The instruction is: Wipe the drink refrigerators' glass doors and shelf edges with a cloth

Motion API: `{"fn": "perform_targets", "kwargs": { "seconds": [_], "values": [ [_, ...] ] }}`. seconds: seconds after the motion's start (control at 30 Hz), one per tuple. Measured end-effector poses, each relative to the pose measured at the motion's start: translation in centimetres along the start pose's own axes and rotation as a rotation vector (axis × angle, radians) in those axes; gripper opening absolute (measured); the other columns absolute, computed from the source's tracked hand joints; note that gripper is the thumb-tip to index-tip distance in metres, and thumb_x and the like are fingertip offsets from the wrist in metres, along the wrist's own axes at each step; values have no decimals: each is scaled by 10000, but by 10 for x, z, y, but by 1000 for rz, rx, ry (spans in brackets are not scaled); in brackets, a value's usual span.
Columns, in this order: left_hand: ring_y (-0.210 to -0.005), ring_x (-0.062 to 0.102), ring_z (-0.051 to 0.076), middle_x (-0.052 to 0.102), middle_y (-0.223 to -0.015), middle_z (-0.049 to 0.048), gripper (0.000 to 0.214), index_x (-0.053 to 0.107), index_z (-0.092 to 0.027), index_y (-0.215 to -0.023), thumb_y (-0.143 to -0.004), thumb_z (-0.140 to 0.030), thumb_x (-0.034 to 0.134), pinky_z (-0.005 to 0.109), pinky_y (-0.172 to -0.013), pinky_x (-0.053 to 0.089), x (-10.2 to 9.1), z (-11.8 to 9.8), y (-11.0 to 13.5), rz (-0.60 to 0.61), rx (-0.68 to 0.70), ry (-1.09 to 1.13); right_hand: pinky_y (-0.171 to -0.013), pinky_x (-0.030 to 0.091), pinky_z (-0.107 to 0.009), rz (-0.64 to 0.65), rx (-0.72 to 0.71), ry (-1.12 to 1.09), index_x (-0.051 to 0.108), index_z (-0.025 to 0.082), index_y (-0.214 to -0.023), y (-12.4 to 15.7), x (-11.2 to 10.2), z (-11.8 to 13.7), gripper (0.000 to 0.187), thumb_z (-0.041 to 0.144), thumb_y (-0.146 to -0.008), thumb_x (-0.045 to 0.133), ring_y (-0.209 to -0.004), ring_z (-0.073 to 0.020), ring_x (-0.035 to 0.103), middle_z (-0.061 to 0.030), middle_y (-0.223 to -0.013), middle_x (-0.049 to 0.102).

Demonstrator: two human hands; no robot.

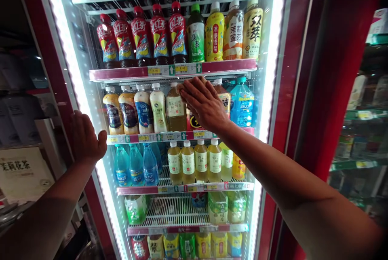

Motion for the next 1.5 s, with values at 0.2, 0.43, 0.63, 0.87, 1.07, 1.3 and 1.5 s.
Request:
{"fn": "perform_targets", "kwargs": {
  "seconds": [0.2,0.43,0.63,0.87,1.07,1.3,1.5],
  "values": [
    [-1620,42,381,84,-1711,285,864,152,35,-1625,-1009,-546,323,624,-1309,120,-1,0,0,-15,-11,13,-1361,182,-477,55,-82,16,423,344,-1582,10,-1,1,511,286,-1075,427,-1612,-190,222,80,-1682,378],
    [-1620,48,386,73,-1721,259,877,140,17,-1633,-1002,-565,319,641,-1307,117,3,4,1,2,-50,38,-1359,172,-513,-32,-20,43,367,349,-1610,12,-7,-12,537,294,-1078,422,-1612,-205,226,65,-1684,379],
    [-1620,63,380,68,-1734,219,847,122,-23,-1647,-1009,-546,310,632,-1308,140,0,1,2,-20,-32,13,-1353,209,-508,13,-88,27,294,412,-1624,28,-10,-20,589,311,-1069,460,-1609,-202,239,96,-1684,369],
    [-1622,71,364,124,-1708,279,884,190,58,-1610,-996,-568,307,616,-1303,149,-1,0,1,-27,-32,-5,-1350,204,-532,-21,-27,29,261,389,-1639,33,-13,-26,592,314,-1077,432,-1611,-220,234,69,-1690,363],
    [-1625,65,355,109,-1716,257,888,179,53,-1613,-986,-561,318,608,-1311,118,-1,-2,1,-40,-26,19,-1342,222,-537,-12,-13,77,260,405,-1636,45,-25,-45,603,318,-1071,451,-1608,-225,245,65,-1695,355],
    [-1617,62,404,121,-1721,244,879,316,10,-1593,-942,-577,380,675,-1280,119,-3,-2,-2,-2,-89,38,-1337,209,-569,-57,32,72,258,386,-1646,45,-26,-42,622,318,-1062,461,-1618,-251,214,41,-1705,343],
    [-1616,117,379,139,-1737,178,740,443,-109,-1553,-927,-503,465,653,-1278,119,-18,-36,-18,-50,1,1,-1328,198,-604,-117,67,64,263,410,-1639,51,-31,-55,614,322,-1063,455,-1616,-266,221,44,-1706,337]
  ]
}}
Point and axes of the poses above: each hand's wrist, its own y-axis away from the middle knuckle, its own x-axis out of the palm, z = x × y, the point moved 6 cm from there along -y, towards the middle knuckle
